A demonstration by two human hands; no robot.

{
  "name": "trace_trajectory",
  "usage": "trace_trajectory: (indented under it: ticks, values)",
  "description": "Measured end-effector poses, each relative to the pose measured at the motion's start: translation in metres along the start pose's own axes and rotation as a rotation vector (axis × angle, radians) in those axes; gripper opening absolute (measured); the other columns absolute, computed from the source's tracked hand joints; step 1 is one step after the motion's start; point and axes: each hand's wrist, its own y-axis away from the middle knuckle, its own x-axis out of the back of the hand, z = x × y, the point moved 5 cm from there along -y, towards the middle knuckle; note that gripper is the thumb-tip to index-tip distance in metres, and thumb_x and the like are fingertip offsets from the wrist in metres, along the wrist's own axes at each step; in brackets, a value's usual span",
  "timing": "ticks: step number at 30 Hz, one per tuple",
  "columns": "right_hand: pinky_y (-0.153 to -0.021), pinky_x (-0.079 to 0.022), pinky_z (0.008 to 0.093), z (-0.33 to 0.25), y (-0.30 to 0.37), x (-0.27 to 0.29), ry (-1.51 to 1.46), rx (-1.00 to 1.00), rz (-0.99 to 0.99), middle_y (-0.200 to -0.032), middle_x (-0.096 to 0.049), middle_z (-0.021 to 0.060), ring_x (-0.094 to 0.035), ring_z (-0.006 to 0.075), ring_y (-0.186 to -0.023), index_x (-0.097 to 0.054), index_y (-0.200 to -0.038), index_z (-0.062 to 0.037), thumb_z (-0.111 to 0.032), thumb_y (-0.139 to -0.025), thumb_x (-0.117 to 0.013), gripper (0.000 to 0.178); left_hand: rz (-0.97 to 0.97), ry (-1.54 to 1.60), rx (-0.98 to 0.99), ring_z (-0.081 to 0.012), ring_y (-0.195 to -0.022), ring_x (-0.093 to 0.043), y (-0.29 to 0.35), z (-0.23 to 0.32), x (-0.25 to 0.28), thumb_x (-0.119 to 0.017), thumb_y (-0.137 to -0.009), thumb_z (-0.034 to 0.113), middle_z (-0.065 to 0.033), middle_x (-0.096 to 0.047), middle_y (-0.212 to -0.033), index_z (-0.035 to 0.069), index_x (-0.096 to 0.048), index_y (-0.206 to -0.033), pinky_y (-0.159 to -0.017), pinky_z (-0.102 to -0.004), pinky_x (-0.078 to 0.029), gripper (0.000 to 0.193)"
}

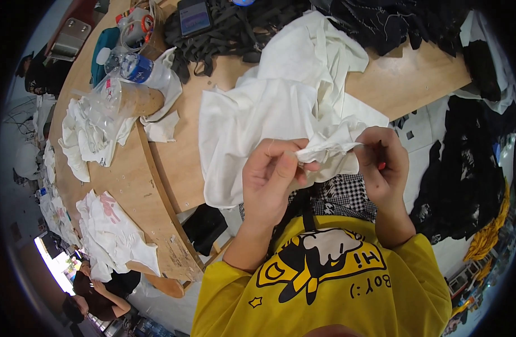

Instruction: The recorder uses nippers to trim excess threads and finishing details from a white garment at a textile workbench.

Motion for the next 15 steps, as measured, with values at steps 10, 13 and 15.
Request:
trace_trajectory:
  ticks: [10,13,15]
  values:
    - [-0.043,-0.032,0.0158,-0.002,-0.004,-0.018,-0.266,-0.049,-0.045,-0.059,-0.045,-0.0007,-0.043,0.0037,-0.047,-0.045,-0.086,0.0009,0.003,-0.078,-0.049,0.009,0.155,-0.822,-0.778,-0.0308,-0.110,-0.038,0.034,0.010,-0.002,-0.055,-0.072,0.008,-0.0202,-0.046,-0.111,0.006,-0.053,-0.079,-0.087,-0.0453,-0.026,0.007]
    - [-0.043,-0.033,0.0163,-0.008,-0.004,-0.014,-0.284,-0.009,0.002,-0.060,-0.046,-0.0001,-0.044,0.0043,-0.047,-0.045,-0.086,0.0012,0.005,-0.077,-0.049,0.011,-0.279,-1.503,-0.668,-0.0300,-0.112,-0.035,0.038,-0.019,-0.017,-0.056,-0.069,0.020,-0.0148,-0.046,-0.115,0.010,-0.056,-0.075,-0.085,-0.0490,-0.022,0.012]
    - [-0.044,-0.034,0.0165,-0.010,-0.002,-0.012,-0.301,0.008,0.020,-0.060,-0.047,0.0004,-0.044,0.0046,-0.047,-0.045,-0.085,0.0012,0.005,-0.076,-0.050,0.011,-0.333,-1.582,-0.582,-0.0291,-0.110,-0.037,0.029,-0.034,-0.005,-0.056,-0.068,0.030,-0.0094,-0.049,-0.111,0.009,-0.056,-0.084,-0.085,-0.0471,-0.022,0.026]
